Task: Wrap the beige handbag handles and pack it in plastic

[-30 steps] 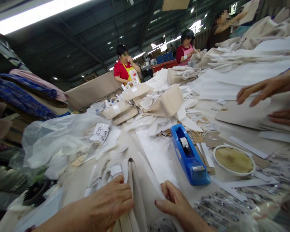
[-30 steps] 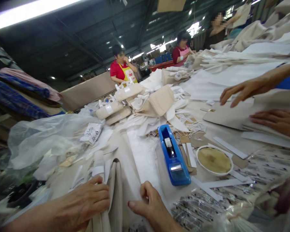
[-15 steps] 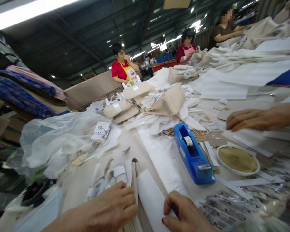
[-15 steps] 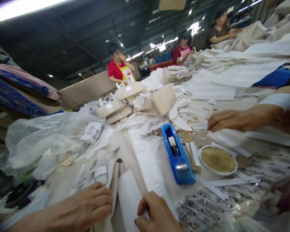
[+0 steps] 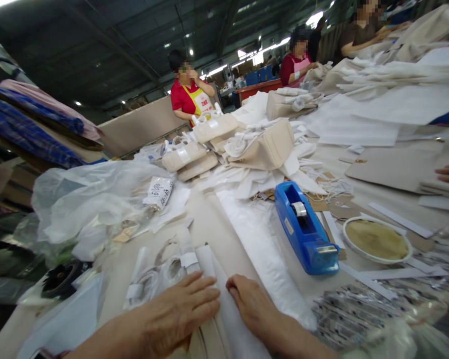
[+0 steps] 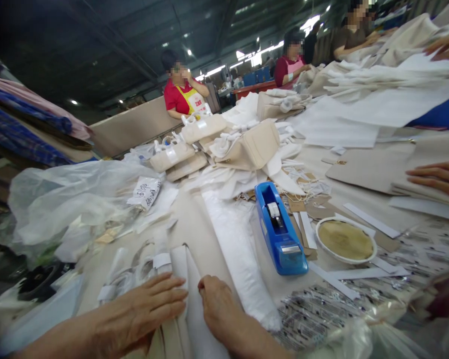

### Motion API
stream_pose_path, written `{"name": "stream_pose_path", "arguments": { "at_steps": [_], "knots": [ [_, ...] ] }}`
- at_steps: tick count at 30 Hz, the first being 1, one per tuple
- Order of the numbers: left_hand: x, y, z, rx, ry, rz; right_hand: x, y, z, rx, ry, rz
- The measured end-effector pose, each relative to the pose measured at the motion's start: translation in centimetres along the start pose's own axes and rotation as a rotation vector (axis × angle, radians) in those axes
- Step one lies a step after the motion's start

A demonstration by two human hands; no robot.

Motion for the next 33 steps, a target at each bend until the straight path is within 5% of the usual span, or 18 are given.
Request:
{"name": "stream_pose_path", "arguments": {
  "at_steps": [2, 6, 12, 23, 33],
  "knots": [
    [-3.3, 1.3, 1.8, 0.033, -0.142, -0.149, -1.6, -0.6, -0.9, -0.088, -0.120, 0.070],
    [-10.5, 6.3, 6.1, 0.103, -0.647, -0.582, -4.8, -2.2, -1.8, -0.303, -0.435, 0.146],
    [-12.9, 14.1, 9.4, -0.267, -1.048, -0.700, -5.0, -2.1, -1.5, -0.274, -0.636, 0.163],
    [-11.6, 13.5, 8.6, -0.326, -1.087, -0.776, -1.6, 3.0, -0.5, -0.405, -0.496, 0.248],
    [-10.7, 12.4, 7.8, -0.383, -1.142, -0.796, -3.5, 0.0, -0.4, -0.345, -0.675, 0.335]
  ]
}}
Point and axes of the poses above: each hand's wrist, its own x-axis towards the middle knuckle, its own y-axis out of the palm, z = x × y, the point moved 3 cm from there along x, towards the middle knuckle, and after that the axes turned 6 degrees about y, right-handed, at the moved point
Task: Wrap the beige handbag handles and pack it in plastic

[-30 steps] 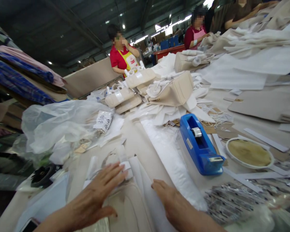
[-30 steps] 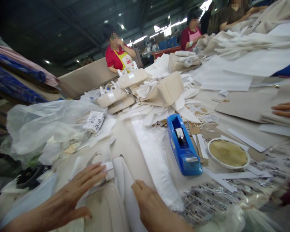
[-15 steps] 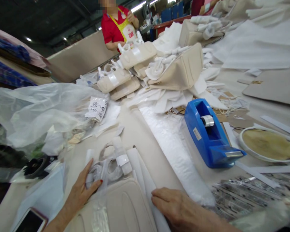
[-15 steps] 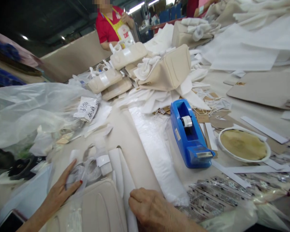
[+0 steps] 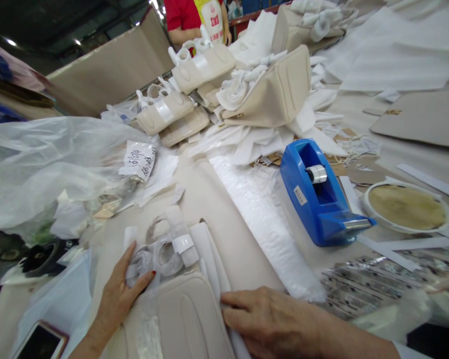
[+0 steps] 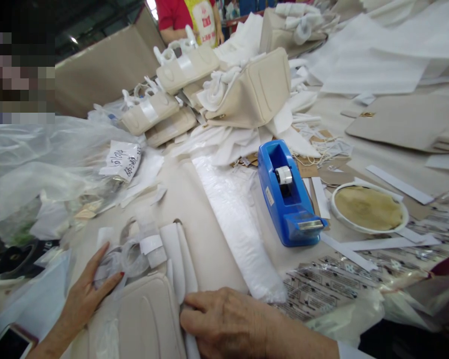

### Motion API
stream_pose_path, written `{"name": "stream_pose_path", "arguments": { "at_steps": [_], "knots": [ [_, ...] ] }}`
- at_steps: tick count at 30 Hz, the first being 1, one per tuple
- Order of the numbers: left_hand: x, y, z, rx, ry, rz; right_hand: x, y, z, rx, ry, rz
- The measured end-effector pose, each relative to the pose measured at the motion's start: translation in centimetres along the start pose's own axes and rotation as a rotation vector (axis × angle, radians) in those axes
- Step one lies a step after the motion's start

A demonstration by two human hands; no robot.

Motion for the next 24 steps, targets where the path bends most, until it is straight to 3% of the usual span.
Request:
{"name": "stream_pose_path", "arguments": {
  "at_steps": [7, 10, 15, 18, 20, 24],
  "knots": [
    [0.0, 0.1, -0.1, -0.028, 0.003, -0.003, 1.3, 1.1, 0.5, -0.204, -0.191, -0.188],
    [-0.1, 0.1, -0.4, -0.046, -0.010, 0.005, 2.1, 1.9, 0.6, -0.162, -0.102, -0.219],
    [-0.2, 0.0, -0.7, -0.052, -0.023, -0.001, 2.9, 2.9, 0.3, -0.046, 0.262, -0.199],
    [0.0, 0.1, -0.9, -0.051, -0.034, 0.007, 2.6, 3.2, 0.1, -0.005, 0.394, -0.231],
    [0.1, 0.1, -1.0, -0.048, -0.052, 0.018, 2.2, 3.4, 0.3, 0.015, 0.392, -0.303],
    [-0.5, -0.5, -0.4, -0.030, -0.050, 0.005, 1.9, 4.0, 1.5, 0.126, 0.231, -0.392]
  ]
}}
Point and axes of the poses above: each hand's wrist, its own x-axis towards the middle knuckle, its own y-axis out of the palm, z = x × y, the point moved 3 cm from there along x, towards the middle knuckle, and after that the axes turned 6 degrees about y, right-handed, at the moved point
